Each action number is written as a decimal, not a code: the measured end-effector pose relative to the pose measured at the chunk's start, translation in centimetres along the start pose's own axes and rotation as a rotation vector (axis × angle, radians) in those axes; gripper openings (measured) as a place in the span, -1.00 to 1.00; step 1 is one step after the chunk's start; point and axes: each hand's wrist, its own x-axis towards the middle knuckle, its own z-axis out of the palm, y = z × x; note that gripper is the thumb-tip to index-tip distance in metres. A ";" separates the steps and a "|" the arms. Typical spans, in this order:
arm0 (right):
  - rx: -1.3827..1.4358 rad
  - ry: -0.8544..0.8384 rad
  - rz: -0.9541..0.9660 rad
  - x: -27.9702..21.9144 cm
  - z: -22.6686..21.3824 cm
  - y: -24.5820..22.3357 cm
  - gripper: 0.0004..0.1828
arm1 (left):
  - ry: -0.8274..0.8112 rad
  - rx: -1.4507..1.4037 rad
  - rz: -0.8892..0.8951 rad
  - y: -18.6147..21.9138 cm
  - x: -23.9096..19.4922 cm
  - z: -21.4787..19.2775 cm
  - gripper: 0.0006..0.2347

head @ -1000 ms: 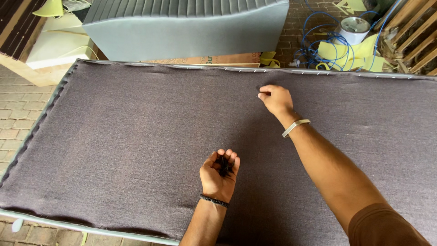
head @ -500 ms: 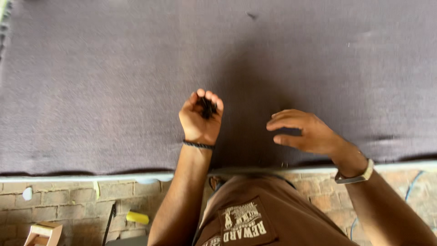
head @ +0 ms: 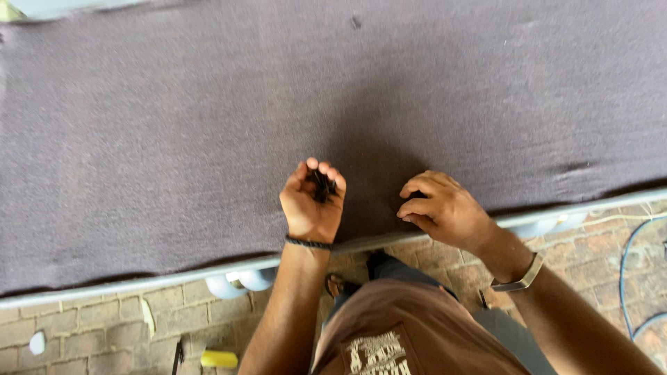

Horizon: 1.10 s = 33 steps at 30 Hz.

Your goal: The person plugs in a power cord, then gathers screws and white plastic feet from a bucket and a bag. They place the feet on a gray upholstered panel and handle a drill, preparing to attach the feet to the furniture piece.

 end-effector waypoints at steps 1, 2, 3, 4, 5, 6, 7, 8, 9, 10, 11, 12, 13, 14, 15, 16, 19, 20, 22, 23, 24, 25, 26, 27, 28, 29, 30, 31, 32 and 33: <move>0.006 0.033 0.029 0.4 0.1 -0.1 -0.87 | 0.008 -0.005 -0.003 -0.1 -0.2 -0.1 -0.76; 0.012 0.067 0.057 1.0 0.1 -0.2 -0.88 | 0.009 -0.007 -0.001 -0.1 -0.5 -0.1 -0.76; -0.019 0.090 0.062 1.6 0.1 -0.3 -0.84 | 0.010 -0.009 0.001 -0.2 -0.7 0.1 -0.77; -0.049 0.113 0.066 2.4 0.0 -0.3 -0.81 | 0.011 -0.011 0.003 -0.2 -0.8 0.4 -0.77; -0.081 0.136 0.077 2.9 -0.2 -0.3 -0.77 | 0.019 -0.005 0.009 -0.3 -1.0 0.7 -0.77; -0.043 0.174 0.069 3.5 -0.4 -0.2 -0.75 | 0.027 0.001 0.015 -0.3 -1.1 1.0 -0.76; -0.006 0.208 0.065 3.9 -0.7 -0.2 -0.72 | 0.036 0.005 0.017 -0.6 -1.0 1.4 -0.76; 0.030 0.242 0.059 4.3 -1.0 -0.2 -0.69 | 0.058 0.024 0.009 -0.7 -0.8 1.8 -0.76; 0.142 0.203 0.133 4.7 -1.4 -0.2 -0.71 | 0.087 0.032 0.008 -0.9 -0.9 2.1 -0.75; 0.254 0.162 0.207 5.2 -1.8 -0.4 -0.72 | 0.116 0.041 0.006 -1.2 -0.8 2.5 -0.75; 0.366 0.117 0.279 6.1 -2.3 -0.5 -0.74 | 0.110 -0.004 0.027 -1.6 -0.8 3.1 -0.73; 0.390 0.107 0.231 6.9 -2.7 -0.7 -0.72 | 0.104 -0.049 0.047 -2.0 -0.6 3.7 -0.71; 0.422 0.096 0.183 7.7 -2.8 -1.2 -0.69 | 0.103 -0.089 0.070 -2.3 -0.3 4.2 -0.69; 0.453 0.085 0.135 8.6 -2.9 -1.6 -0.67 | 0.024 -0.100 0.080 -2.6 0.2 4.9 -0.68; 0.395 0.109 0.050 9.5 -2.8 -2.0 -0.64 | -0.047 -0.111 0.096 -2.9 0.5 5.2 -0.67; 0.338 0.134 -0.035 10.5 -2.7 -2.2 -0.61 | -0.117 -0.121 0.113 -3.1 0.9 5.4 -0.65; 0.243 0.081 -0.137 12.2 -2.6 -2.2 -0.70 | -0.004 -0.115 0.215 -3.3 1.9 5.2 -0.68; 0.222 0.046 -0.147 12.7 -2.4 -2.1 -0.75 | 0.008 -0.133 0.229 -3.3 2.2 4.9 -0.69; 0.191 -0.031 -0.153 13.4 -2.0 -2.1 -0.75 | 0.031 -0.171 0.263 -3.0 2.6 4.2 -0.71; 0.176 -0.073 -0.162 13.6 -1.8 -2.1 -0.76 | 0.034 -0.168 0.284 -2.9 2.7 3.8 -0.72; 0.181 -0.035 -0.214 13.9 -1.4 -2.2 -0.75 | 0.038 -0.166 0.305 -2.7 2.6 3.5 -0.72; 0.190 0.006 -0.273 14.4 -1.0 -2.4 -0.75 | 0.039 -0.163 0.334 -2.3 2.5 3.2 -0.72; 0.201 0.047 -0.330 14.9 -0.5 -2.6 -0.75 | 0.049 -0.169 0.361 -2.1 2.4 3.0 -0.72; 0.209 0.026 -0.353 15.6 -0.2 -2.8 -0.77 | 0.052 -0.170 0.389 -1.7 2.3 3.1 -0.72; 0.216 0.005 -0.376 16.3 0.0 -3.0 -0.79 | 0.056 -0.171 0.418 -0.9 2.1 3.2 -0.72; 0.214 -0.017 -0.392 16.8 0.1 -3.3 -0.81 | 0.102 -0.201 0.400 -0.4 1.7 3.4 -0.73; 0.206 -0.028 -0.414 17.5 0.4 -3.7 -0.85 | 0.146 -0.231 0.381 0.3 1.3 3.6 -0.73; 0.192 -0.046 -0.433 18.0 0.6 -4.1 -0.87 | 0.191 -0.270 0.355 0.8 0.9 3.9 -0.73; 0.179 -0.063 -0.451 18.6 0.9 -4.7 -0.86 | 0.207 -0.285 0.367 1.5 0.5 4.1 -0.74; 0.178 -0.039 -0.483 19.1 1.4 -5.5 -0.86 | 0.228 -0.303 0.378 2.4 -0.2 4.1 -0.75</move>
